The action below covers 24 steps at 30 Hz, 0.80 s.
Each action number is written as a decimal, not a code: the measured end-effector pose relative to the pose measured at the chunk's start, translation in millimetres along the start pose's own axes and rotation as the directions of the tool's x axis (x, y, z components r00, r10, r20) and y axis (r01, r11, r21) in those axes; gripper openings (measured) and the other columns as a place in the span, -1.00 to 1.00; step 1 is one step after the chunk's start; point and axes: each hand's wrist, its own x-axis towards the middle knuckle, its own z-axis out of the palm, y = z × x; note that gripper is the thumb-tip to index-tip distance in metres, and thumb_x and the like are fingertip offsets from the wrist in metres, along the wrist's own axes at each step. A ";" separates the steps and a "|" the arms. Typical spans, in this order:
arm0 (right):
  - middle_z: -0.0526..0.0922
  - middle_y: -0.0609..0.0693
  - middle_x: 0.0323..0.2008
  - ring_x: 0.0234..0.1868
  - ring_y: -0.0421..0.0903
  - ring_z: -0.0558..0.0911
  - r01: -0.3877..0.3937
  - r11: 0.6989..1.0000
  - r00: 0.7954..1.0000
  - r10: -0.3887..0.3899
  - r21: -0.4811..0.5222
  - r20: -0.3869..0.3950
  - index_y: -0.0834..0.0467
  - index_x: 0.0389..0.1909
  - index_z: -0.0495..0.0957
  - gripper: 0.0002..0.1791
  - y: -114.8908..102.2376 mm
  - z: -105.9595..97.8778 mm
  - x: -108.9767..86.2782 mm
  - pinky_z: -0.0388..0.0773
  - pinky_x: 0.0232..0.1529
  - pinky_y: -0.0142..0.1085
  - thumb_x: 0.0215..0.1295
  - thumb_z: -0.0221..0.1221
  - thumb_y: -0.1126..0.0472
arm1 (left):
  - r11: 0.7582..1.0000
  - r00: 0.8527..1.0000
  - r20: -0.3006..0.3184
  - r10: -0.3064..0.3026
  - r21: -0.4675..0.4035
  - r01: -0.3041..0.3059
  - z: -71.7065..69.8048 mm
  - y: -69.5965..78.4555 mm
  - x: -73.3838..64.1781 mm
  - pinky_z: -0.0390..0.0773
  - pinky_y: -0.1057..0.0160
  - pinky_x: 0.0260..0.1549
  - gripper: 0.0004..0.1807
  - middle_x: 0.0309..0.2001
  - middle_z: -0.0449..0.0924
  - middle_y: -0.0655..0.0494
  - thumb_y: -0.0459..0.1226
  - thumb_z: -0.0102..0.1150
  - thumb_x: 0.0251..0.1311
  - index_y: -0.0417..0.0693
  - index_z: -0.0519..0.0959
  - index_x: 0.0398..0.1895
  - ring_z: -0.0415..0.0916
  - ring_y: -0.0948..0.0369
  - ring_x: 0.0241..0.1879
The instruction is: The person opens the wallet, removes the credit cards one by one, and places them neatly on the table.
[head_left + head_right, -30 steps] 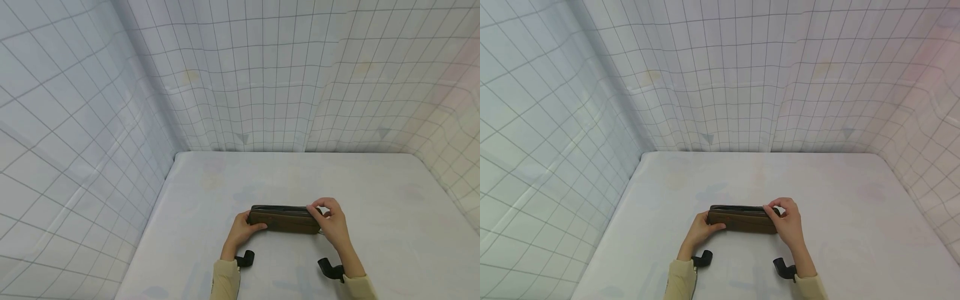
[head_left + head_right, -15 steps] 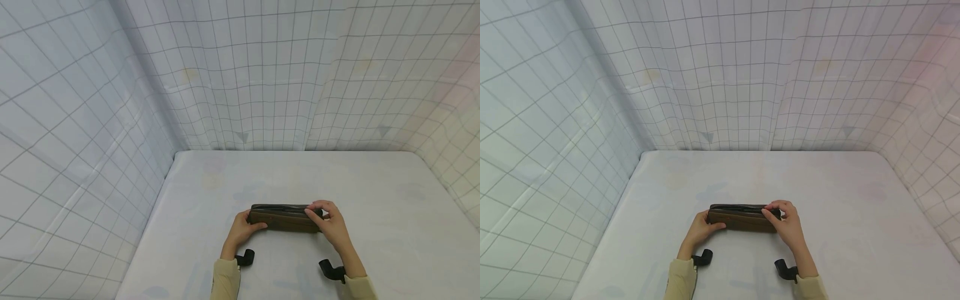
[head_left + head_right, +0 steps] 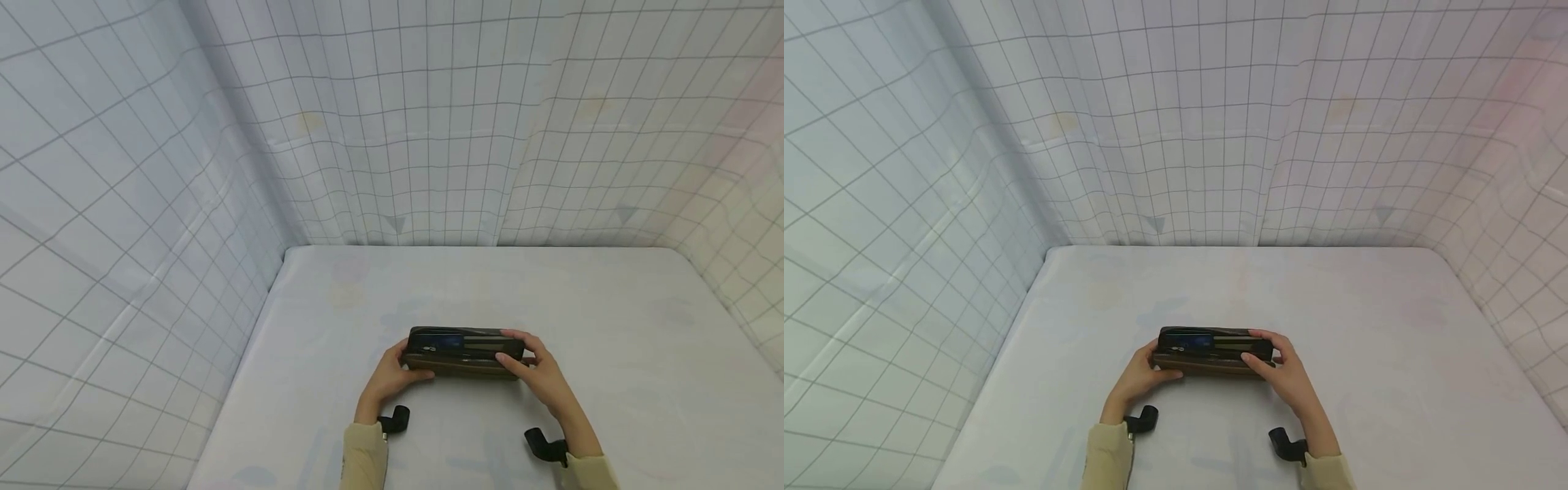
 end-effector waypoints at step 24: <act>0.36 0.14 0.15 0.02 0.14 0.42 -0.056 0.997 0.997 0.054 0.052 0.052 -0.15 0.31 0.33 -0.37 6.2 0.7 1.1 0.42 -0.16 -0.11 0.21 0.28 -0.05 | 0.935 0.964 -0.059 0.257 -0.235 -0.264 -1.4 0.2 -1.9 0.34 0.18 0.10 -0.55 0.34 0.13 -0.32 -0.55 -0.08 0.32 -0.45 0.25 0.28 0.22 -0.16 0.24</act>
